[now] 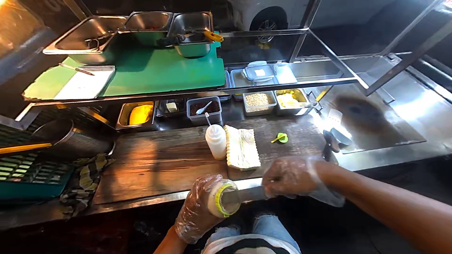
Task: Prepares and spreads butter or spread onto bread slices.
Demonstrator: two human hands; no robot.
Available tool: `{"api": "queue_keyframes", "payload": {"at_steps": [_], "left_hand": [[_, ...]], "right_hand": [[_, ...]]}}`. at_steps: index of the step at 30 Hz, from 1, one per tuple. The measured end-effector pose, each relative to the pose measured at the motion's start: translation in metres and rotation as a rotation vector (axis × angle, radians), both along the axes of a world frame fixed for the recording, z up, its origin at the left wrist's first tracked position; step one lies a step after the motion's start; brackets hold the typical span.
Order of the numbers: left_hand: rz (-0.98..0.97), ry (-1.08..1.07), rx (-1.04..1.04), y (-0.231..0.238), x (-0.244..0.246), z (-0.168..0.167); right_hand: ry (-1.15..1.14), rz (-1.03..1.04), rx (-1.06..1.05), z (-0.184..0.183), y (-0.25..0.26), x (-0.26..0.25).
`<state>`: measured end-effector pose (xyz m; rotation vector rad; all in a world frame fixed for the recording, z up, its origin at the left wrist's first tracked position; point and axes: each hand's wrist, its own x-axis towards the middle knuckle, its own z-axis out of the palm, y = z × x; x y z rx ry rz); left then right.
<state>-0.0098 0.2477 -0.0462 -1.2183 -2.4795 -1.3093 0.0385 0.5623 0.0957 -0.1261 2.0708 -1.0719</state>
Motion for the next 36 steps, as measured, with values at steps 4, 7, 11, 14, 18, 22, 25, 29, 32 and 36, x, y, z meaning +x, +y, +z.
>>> {"api": "queue_keyframes", "payload": {"at_steps": [4, 7, 11, 14, 18, 22, 25, 29, 32, 36], "left_hand": [[0.017, -0.013, -0.047, 0.008, -0.01, 0.007], [0.022, 0.004, -0.099, 0.021, -0.016, 0.014], [0.005, -0.007, -0.149, 0.038, -0.021, 0.015], [0.034, -0.04, -0.144, 0.05, -0.023, 0.016], [0.057, -0.069, -0.118, 0.067, -0.029, 0.026], [0.066, -0.084, -0.12, 0.078, -0.029, 0.027], [0.115, -0.176, -0.067, 0.078, -0.028, 0.026], [0.207, -0.244, 0.036, 0.078, -0.026, 0.021], [0.314, -0.271, 0.022, 0.078, -0.021, 0.02], [0.379, -0.274, 0.035, 0.075, -0.018, 0.018]], "right_hand": [[-0.321, -0.307, -0.087, 0.007, 0.05, 0.033], [-0.356, -0.373, -0.136, -0.012, 0.073, 0.044], [-0.29, -0.25, -0.233, -0.034, 0.076, 0.04], [-0.309, -0.307, -0.356, -0.046, 0.083, 0.04], [-0.346, -0.312, -0.479, -0.062, 0.108, 0.043], [-0.33, -0.313, -0.588, -0.085, 0.128, 0.048], [-0.344, -0.347, -0.593, -0.093, 0.14, 0.046], [-0.291, -0.468, -0.546, -0.111, 0.155, 0.04], [-0.127, -0.433, -0.241, -0.136, 0.159, 0.028], [0.08, -0.202, 0.46, -0.151, 0.131, -0.002]]}}
